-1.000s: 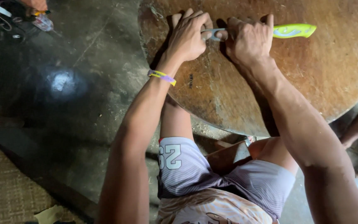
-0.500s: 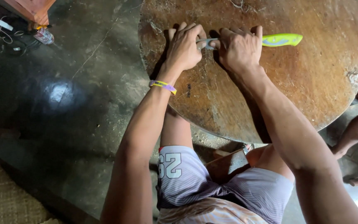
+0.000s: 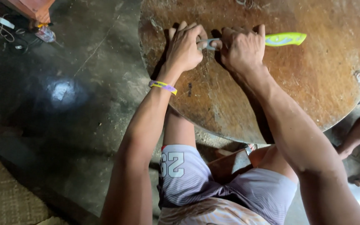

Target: The person uses a knife to scrape the edges and surface of a round wooden tabletop, then uses a piece of sandpaper to smooth down the wooden surface by hand.

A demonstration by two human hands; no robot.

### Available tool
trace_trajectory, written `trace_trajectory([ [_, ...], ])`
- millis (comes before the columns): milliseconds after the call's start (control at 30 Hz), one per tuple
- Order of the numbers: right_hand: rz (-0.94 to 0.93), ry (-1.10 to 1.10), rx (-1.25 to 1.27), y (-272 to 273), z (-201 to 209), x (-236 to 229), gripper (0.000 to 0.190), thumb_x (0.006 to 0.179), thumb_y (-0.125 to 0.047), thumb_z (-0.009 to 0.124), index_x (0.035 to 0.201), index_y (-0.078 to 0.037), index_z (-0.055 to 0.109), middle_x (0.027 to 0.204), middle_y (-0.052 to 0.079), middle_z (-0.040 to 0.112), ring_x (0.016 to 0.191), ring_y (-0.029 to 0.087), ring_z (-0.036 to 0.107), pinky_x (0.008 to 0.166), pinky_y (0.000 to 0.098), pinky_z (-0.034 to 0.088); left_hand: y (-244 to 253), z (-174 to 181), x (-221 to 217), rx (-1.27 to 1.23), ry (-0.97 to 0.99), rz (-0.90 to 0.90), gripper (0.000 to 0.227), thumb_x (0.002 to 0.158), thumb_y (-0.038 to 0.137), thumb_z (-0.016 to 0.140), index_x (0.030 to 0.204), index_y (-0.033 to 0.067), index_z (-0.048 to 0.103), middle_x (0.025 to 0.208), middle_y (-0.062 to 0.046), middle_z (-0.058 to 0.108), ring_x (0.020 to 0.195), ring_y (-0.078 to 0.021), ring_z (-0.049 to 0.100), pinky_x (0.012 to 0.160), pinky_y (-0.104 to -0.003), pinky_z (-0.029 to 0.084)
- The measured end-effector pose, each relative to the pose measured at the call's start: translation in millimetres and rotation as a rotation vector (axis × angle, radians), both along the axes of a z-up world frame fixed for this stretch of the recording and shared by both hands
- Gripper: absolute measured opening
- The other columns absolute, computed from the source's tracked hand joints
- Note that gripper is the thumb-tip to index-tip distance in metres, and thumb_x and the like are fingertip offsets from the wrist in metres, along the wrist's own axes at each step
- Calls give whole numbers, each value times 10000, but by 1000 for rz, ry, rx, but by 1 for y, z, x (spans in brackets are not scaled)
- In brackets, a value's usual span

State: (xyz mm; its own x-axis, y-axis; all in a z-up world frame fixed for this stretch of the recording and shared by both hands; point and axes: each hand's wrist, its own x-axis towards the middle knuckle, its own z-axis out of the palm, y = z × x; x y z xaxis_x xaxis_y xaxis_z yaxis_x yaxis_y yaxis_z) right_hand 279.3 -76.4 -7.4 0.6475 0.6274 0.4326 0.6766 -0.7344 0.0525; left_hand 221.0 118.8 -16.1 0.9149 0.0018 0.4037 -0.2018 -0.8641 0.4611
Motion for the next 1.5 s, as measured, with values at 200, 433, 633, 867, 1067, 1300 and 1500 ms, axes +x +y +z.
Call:
trace_trajectory([
  [200,18,0,-33,-3,6,-13,205,1027,-401,618,1048,-255,760,825,41,705,644,232,636,943,486,369,-1,-2,-13,-24,80,-16,271,765,-37,617,873,203,553,987,1,640,997,-208,502,908,-446,296],
  [433,38,-43,-30,-8,0,-17,467,1121,-580,520,865,-203,623,798,2,710,642,291,647,865,483,375,-5,5,-25,1,-5,-13,158,853,86,727,875,170,595,856,5,609,951,-260,510,853,-446,311],
  [633,31,-1,-11,-7,-1,-15,498,1112,-620,498,867,-209,637,828,-3,729,617,298,664,884,472,334,-5,3,-30,-9,-16,7,195,824,44,694,871,180,562,861,5,604,928,-276,511,840,-453,319],
  [867,38,-66,-44,-5,2,-15,316,1017,-498,633,899,-207,675,876,-3,719,681,248,640,884,464,364,-5,4,-29,-15,-2,20,196,810,7,675,860,158,561,906,-11,629,949,-262,524,862,-467,366],
  [1067,-9,3,-136,-5,-1,-10,450,1102,-585,574,860,-208,621,798,-25,691,595,205,618,923,469,379,-5,-4,-25,-60,45,8,184,827,1,620,841,163,533,921,-9,624,962,-225,532,923,-461,360],
  [1300,162,-233,226,-36,37,-13,307,1066,-301,558,1142,-228,846,841,-11,783,609,144,628,749,373,422,-13,17,-45,-371,-323,-61,143,848,-16,631,875,124,644,897,-56,666,860,-263,595,805,-362,458],
  [1500,-308,8,370,-98,2,48,478,1253,-482,633,897,-164,628,706,45,703,588,238,645,935,554,443,-65,55,-101,-78,-238,-444,441,873,278,813,1182,-2,669,1222,-187,615,1165,-364,592,1032,-477,509],
])
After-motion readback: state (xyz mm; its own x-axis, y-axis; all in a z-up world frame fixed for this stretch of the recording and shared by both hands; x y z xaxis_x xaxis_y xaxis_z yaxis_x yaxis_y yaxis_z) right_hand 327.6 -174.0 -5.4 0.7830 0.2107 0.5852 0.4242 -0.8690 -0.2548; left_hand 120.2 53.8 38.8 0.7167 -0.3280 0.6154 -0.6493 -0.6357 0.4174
